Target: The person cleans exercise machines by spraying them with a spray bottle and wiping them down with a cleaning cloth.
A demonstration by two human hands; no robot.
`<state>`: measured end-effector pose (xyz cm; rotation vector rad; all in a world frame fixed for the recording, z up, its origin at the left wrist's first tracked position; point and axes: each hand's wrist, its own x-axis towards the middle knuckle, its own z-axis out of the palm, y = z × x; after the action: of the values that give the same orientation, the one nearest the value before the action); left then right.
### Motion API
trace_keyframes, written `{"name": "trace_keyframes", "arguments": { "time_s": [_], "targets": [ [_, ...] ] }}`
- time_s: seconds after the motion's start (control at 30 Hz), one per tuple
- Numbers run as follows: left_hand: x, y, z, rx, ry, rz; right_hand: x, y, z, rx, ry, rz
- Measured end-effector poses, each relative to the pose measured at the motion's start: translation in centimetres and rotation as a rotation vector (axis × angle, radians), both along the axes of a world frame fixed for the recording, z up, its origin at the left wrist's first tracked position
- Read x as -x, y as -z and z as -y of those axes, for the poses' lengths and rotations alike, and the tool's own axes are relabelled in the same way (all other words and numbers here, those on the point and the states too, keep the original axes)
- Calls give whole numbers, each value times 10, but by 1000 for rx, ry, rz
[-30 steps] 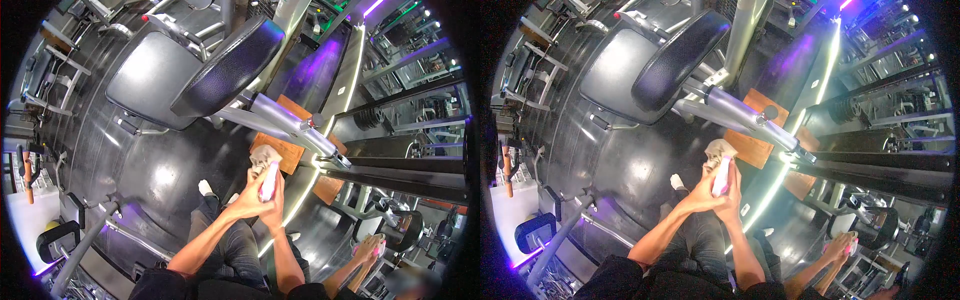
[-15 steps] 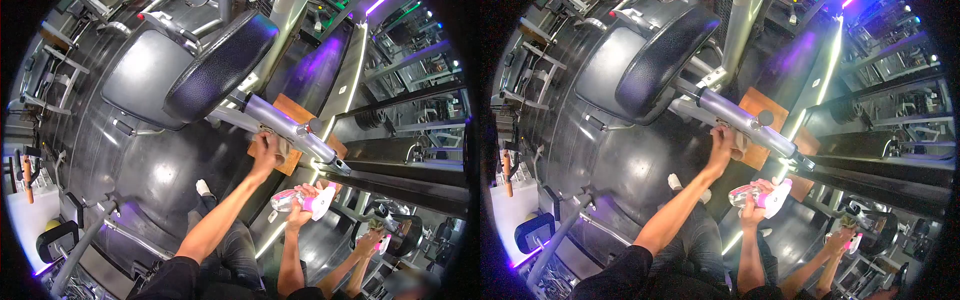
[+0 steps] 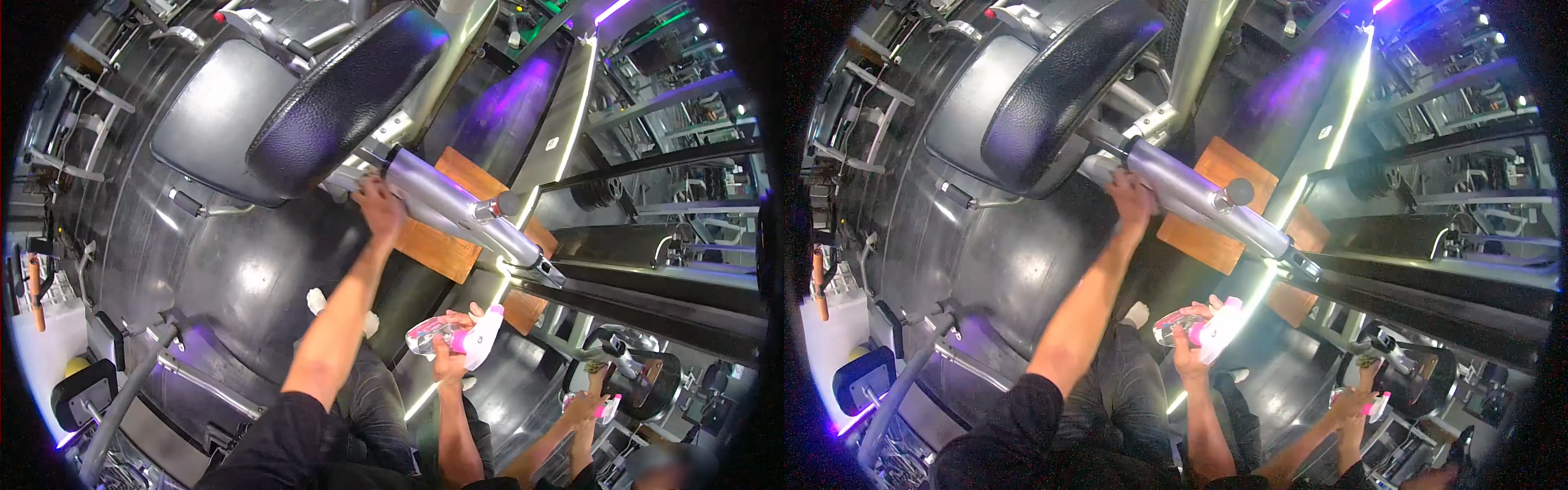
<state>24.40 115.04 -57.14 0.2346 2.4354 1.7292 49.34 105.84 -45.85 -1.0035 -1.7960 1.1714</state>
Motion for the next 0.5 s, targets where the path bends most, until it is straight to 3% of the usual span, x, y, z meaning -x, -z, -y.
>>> {"name": "trace_keyframes", "arguments": {
  "time_s": [0.07,0.17,0.23,0.3,0.47,0.5],
  "targets": [
    [42,35,3,126,147,120,-7,4,-2,-54,-64,45],
    [20,8,14,-31,265,-4,-4,2,-1,9,28,-16],
    [-32,-20,18,-100,269,-228,2,-2,0,28,57,-73],
    [-77,-43,16,-177,249,-190,3,-5,1,55,78,-115],
    [-50,-46,12,-89,207,-137,-2,-7,-1,16,37,-76],
    [-27,-22,13,-46,187,-195,-1,-8,0,40,53,-103]
  ]
}}
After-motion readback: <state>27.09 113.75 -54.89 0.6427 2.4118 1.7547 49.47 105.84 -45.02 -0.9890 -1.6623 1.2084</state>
